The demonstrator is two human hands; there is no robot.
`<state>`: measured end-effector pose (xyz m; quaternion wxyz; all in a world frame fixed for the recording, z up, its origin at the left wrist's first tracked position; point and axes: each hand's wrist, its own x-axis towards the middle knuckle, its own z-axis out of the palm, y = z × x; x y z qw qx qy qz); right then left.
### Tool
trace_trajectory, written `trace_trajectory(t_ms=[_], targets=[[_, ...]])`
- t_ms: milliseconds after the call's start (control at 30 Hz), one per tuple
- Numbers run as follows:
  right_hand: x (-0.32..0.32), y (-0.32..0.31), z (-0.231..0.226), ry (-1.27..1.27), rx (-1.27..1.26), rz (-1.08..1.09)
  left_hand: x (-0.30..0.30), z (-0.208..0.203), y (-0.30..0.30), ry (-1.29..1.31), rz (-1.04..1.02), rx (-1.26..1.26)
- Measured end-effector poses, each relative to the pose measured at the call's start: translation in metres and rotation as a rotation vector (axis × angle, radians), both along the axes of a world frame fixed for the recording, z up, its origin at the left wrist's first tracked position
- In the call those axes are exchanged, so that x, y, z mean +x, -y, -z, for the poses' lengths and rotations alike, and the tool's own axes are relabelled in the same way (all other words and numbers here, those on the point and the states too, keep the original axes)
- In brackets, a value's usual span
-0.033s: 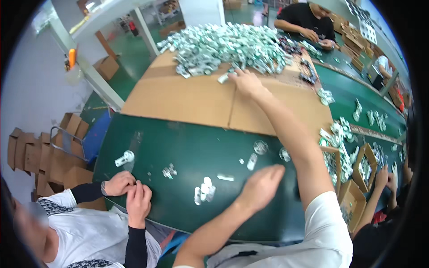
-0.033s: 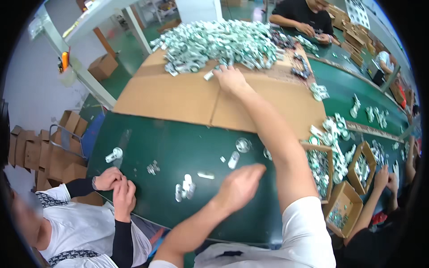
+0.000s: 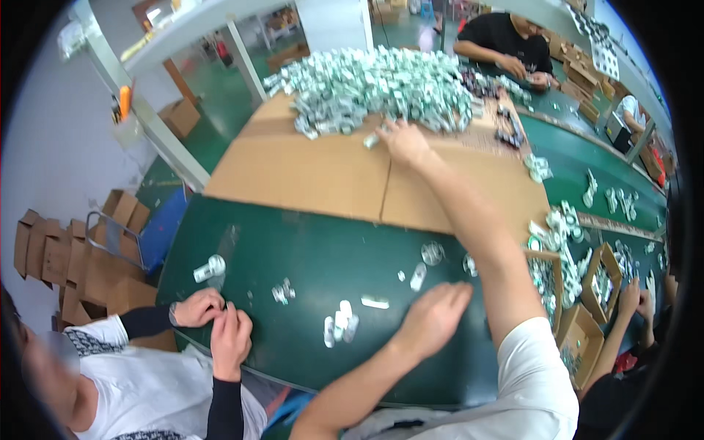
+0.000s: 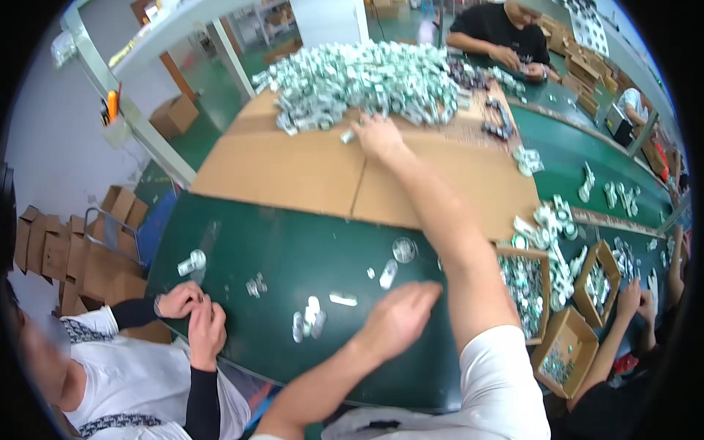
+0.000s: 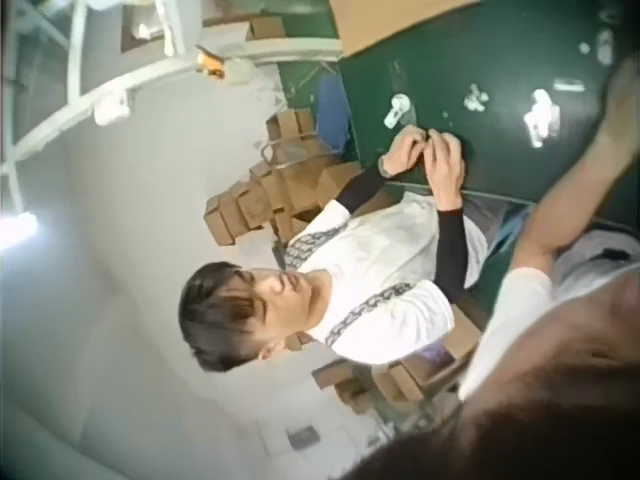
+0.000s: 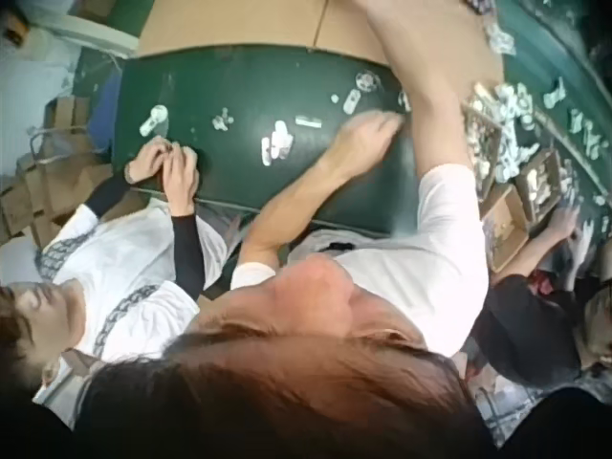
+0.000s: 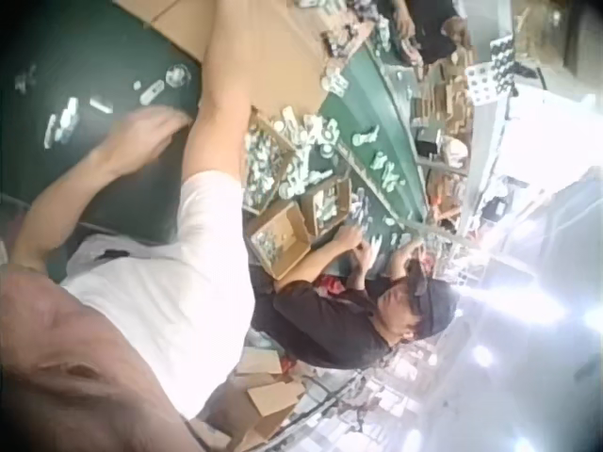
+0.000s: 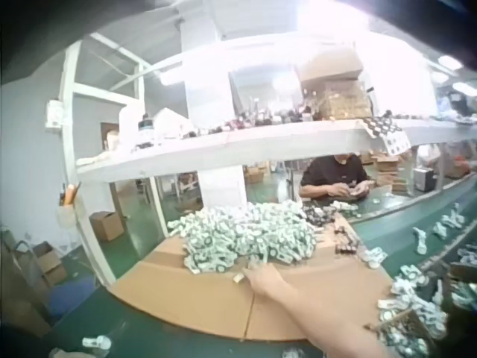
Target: Assembling small electronic components by inserting circular parts into plastic housings at a factory workstation.
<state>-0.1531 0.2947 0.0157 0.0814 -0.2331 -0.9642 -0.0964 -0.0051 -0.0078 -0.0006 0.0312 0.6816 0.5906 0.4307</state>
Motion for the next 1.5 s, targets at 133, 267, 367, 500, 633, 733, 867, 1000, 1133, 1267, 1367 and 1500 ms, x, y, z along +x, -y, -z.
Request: trace_trajectory(t_ms=[133, 267, 367, 500, 633, 733, 867, 1000, 1133, 1267, 1367, 1500], targets=[[-0.044, 0.001, 0.000, 0.097, -0.002, -0.009, -0.007, 0.003, 0.009, -0.001, -0.019, -0.038], [-0.029, 0.007, -0.004, 0.081, 0.008, 0.113, -0.014, -0.002, 0.008, 0.041, -0.003, -0.029], [0.017, 0.012, -0.003, -0.098, -0.222, 0.176, -0.011, 0.002, 0.004, 0.061, 0.027, -0.016], [0.092, 0.031, -0.038, -0.371, -0.383, 0.090, -0.010, -0.005, 0.006, 0.169, 0.062, -0.070], [0.170, 0.103, -0.102, -0.546, -0.520, 0.062, -0.010, -0.018, 0.010, 0.427, 0.064, -0.187], [0.232, 0.150, -0.120, -0.611, -0.865, 0.074, -0.002, -0.016, 0.006, 0.679, 0.126, -0.256], [0.286, 0.192, -0.089, -0.701, -1.096, 0.023, -0.006, -0.007, 0.005, 1.027, 0.209, -0.430], [0.319, 0.208, -0.046, -0.914, -1.250, -0.015, -0.009, -0.016, 0.005, 1.098, 0.195, -0.565], [0.323, 0.210, -0.032, -0.990, -1.339, -0.062, -0.012, -0.019, 0.008, 1.172, 0.189, -0.580], [0.327, 0.205, -0.035, -0.976, -1.381, 0.075, -0.020, -0.016, 0.009, 1.204, 0.143, -0.618], [0.325, 0.198, -0.037, -1.175, -1.353, 0.105, -0.022, -0.022, 0.000, 1.241, 0.189, -0.593], [0.323, 0.192, -0.030, -1.149, -1.321, 0.094, -0.021, -0.017, 0.000, 1.201, 0.148, -0.582]])
